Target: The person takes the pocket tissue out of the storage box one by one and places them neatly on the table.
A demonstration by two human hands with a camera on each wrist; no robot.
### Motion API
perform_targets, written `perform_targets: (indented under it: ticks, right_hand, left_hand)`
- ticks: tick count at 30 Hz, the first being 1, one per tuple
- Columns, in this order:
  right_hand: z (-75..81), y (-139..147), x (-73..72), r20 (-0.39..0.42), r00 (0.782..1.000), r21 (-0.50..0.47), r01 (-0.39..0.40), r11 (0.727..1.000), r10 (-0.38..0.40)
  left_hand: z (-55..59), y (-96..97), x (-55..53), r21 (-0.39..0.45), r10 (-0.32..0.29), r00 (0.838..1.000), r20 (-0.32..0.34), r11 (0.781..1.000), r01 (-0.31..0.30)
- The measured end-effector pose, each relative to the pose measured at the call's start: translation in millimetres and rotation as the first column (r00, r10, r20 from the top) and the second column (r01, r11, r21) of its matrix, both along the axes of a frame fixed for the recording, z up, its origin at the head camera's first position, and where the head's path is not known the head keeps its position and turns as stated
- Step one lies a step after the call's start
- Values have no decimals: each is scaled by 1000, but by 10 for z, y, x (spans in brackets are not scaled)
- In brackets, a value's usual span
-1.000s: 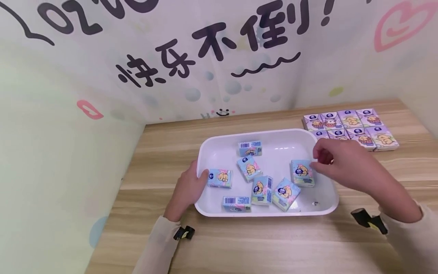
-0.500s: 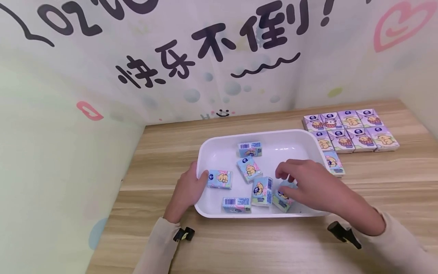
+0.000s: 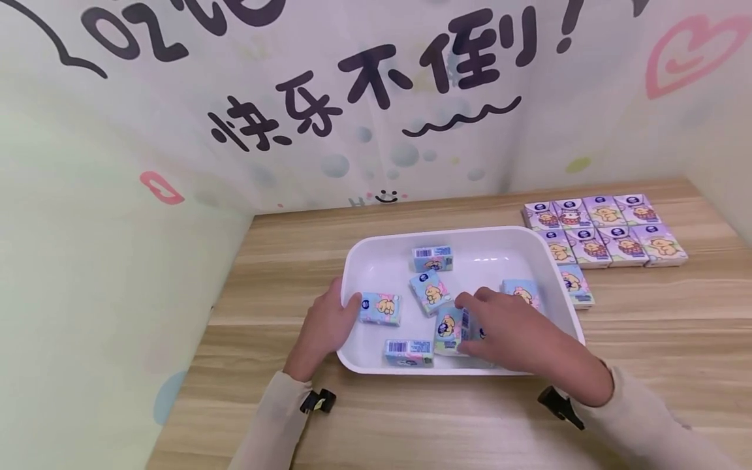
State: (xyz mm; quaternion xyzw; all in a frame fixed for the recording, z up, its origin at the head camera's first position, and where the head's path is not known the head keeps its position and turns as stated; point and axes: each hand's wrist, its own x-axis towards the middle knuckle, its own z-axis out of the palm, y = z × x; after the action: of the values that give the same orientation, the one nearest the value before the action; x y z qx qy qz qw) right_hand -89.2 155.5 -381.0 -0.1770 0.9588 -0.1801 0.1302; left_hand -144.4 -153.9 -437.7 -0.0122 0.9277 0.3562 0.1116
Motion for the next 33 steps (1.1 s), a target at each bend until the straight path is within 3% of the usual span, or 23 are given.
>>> perform_targets:
  ticks: [10,16,23,33]
  right_hand:
    - [-142,-91,-36,-80,997,-15,13,1000,-14]
    - [-127,-104,-62,-60,998,-138,26,990,-34]
    - [7,60,-132,-26,998,-303,39,952,-49]
    - [221,598,-281,63,992,-466,125,876,-108]
  left_hand:
    - [22,13,-14,-13,-7,1000,-11,1000,7]
    - [16,13,-20,-8,-8,1000,-13,1000,8]
    - [21,15,-23,-5,-8,1000,-20,1000,8]
    - [-5,3,10,8,0,1000,-14,1000,0]
